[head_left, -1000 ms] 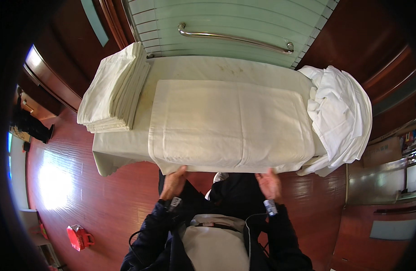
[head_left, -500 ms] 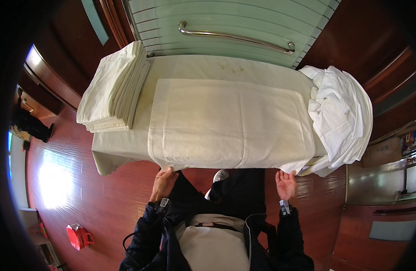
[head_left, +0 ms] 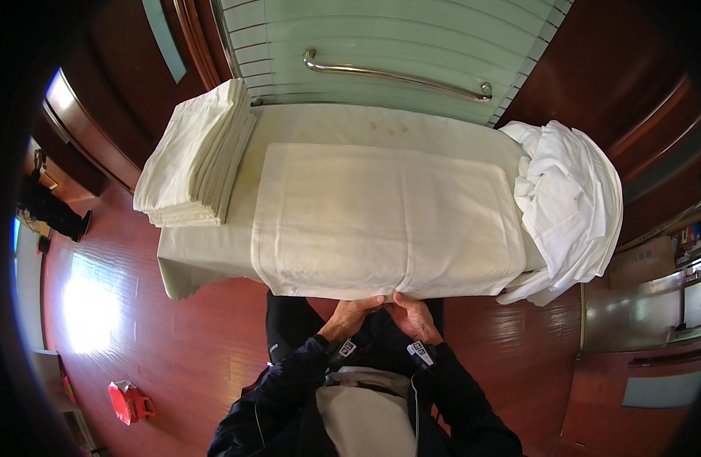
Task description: The person folds white linens on a table, smoothing and aligning edges, then stacks the folded pieces. The person repeats the folding process with additional linens and places each finished piece onto the growing stack.
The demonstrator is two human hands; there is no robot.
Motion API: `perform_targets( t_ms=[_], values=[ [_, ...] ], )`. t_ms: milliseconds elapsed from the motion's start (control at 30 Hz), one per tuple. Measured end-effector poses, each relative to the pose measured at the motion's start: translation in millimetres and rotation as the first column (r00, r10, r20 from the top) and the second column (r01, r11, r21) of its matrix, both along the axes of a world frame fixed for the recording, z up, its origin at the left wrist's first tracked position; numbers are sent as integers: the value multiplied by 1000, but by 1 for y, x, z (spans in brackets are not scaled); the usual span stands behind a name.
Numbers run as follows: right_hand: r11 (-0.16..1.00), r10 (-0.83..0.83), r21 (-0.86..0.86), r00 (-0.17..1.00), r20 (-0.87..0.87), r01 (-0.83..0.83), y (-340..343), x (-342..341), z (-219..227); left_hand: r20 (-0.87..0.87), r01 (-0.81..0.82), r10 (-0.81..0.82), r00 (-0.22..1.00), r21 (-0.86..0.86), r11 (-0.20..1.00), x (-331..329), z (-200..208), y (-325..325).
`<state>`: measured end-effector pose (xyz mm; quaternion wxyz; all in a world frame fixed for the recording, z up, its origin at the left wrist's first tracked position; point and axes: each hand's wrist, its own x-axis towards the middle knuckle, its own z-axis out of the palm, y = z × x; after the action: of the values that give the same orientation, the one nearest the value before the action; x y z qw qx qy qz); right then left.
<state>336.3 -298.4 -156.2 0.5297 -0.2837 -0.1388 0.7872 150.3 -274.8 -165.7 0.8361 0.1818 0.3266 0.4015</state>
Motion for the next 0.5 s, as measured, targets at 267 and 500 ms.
perform_targets(
  t_ms=[267,500],
  values=[
    [926,-378,11,921,99,378,-25,133,-13,-172,-296,325,930,173,939,-112,2,6],
    [854,-482,-5,795,369,520,-57,211,5,-340,-380,415,844,167,910,-194,-6,-7]
  ],
)
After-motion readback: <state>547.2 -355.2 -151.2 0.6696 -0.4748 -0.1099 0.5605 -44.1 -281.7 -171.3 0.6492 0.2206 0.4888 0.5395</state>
